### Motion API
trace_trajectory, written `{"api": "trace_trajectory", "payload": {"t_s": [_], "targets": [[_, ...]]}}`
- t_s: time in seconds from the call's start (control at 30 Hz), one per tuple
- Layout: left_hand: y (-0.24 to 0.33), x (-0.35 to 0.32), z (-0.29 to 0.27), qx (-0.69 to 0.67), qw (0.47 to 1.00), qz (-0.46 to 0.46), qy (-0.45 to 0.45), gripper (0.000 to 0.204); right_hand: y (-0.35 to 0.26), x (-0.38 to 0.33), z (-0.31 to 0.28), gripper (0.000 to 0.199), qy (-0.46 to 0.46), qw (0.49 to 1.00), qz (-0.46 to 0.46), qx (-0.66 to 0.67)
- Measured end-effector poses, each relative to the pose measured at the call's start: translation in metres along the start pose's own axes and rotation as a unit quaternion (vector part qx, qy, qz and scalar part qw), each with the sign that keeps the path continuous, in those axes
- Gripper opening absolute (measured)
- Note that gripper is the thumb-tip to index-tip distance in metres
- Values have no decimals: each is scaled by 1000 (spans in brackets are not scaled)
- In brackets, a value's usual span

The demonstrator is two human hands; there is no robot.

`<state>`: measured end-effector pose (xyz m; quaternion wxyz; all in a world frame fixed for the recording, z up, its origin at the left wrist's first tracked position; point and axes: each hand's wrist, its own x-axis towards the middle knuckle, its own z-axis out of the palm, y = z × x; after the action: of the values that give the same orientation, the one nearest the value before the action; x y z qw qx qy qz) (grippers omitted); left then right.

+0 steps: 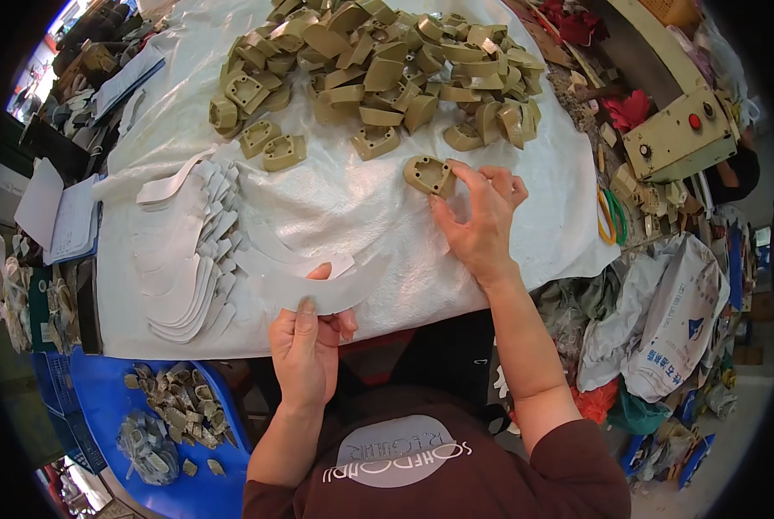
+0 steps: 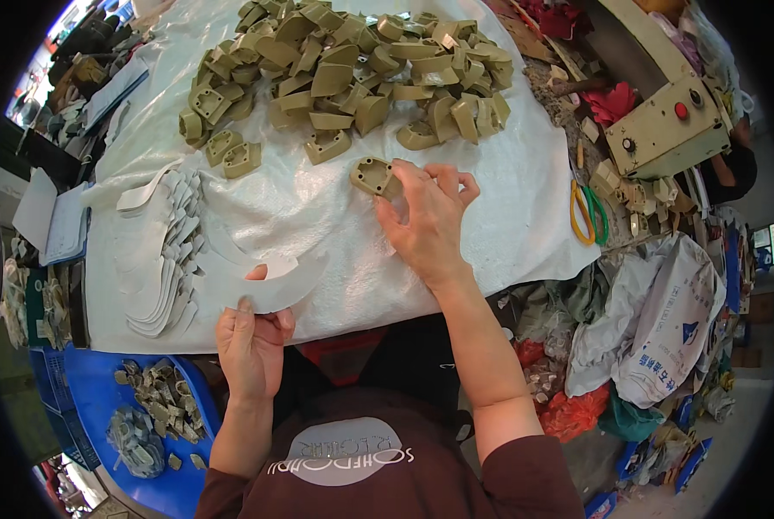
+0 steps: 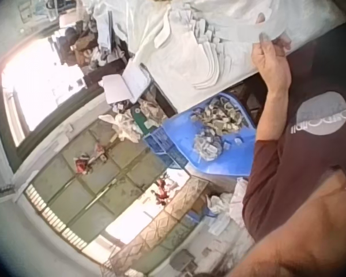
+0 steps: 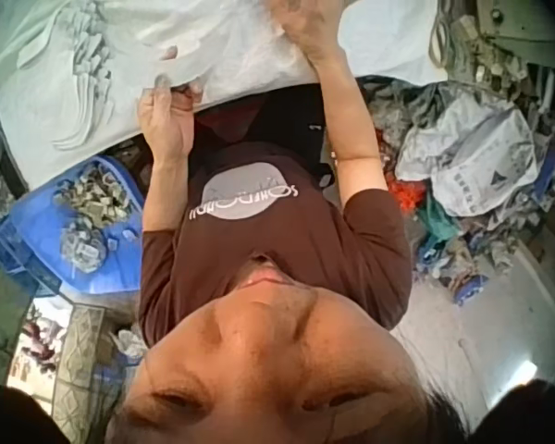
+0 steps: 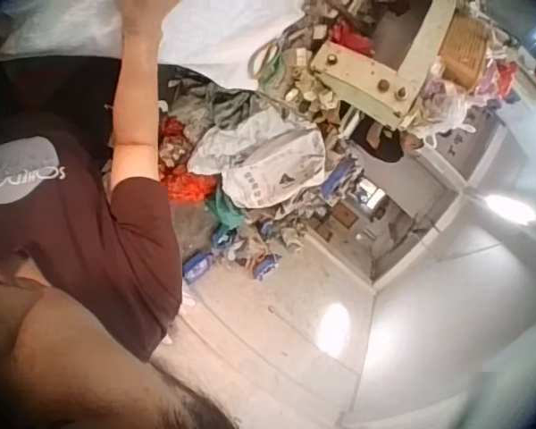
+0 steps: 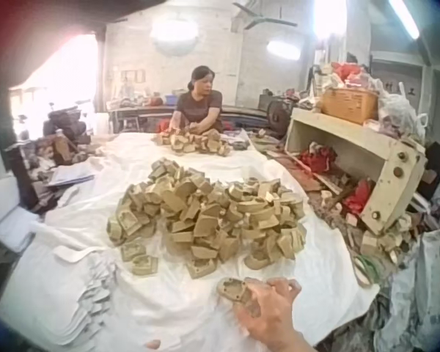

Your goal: The person repeatedly picks up beige plastic shoe components and white insole inserts from a table. They insert the white insole into the plastic shell, press the edges to secure it, and place the assembled unit back on the table. The process is repeated continuously for multiple units.

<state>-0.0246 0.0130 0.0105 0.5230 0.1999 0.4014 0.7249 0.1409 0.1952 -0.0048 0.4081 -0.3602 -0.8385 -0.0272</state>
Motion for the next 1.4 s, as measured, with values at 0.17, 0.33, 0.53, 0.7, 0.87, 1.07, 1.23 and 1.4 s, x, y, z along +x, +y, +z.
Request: {"api": "trace_trajectory", "payload": {"t_s": [0.17,0.33,0.53,0.7,0.87,1.07,1.23,1.4], "targets": [[-1,0,-2,-10,1000,1,-14,38,-13,-15,-1,45,65,995,-68,16],[-1,-1,-7,-18,1000,10,-11,36,-35,0,-49,29,-80,995,-52,19],[2,-3,-6,-55,998,6,-13,36,-47,-23,-34,27,-139,984,21,112],[2,-6,-15,-60,998,6,-25,36,-51,-30,-54,39,-188,927,69,317],[-4,-16,-1,-23,999,25,30,37,-98,-22,-44,44,-47,878,3,476],[8,-23,3,-44,996,-10,-72,38,-110,-27,-25,43,40,899,-59,432],[9,-25,6,-20,997,0,-73,39,-109,-27,-25,42,29,902,-73,424],[14,-26,8,-63,995,-38,-70,38,-108,-28,-26,41,47,886,-60,458]]}}
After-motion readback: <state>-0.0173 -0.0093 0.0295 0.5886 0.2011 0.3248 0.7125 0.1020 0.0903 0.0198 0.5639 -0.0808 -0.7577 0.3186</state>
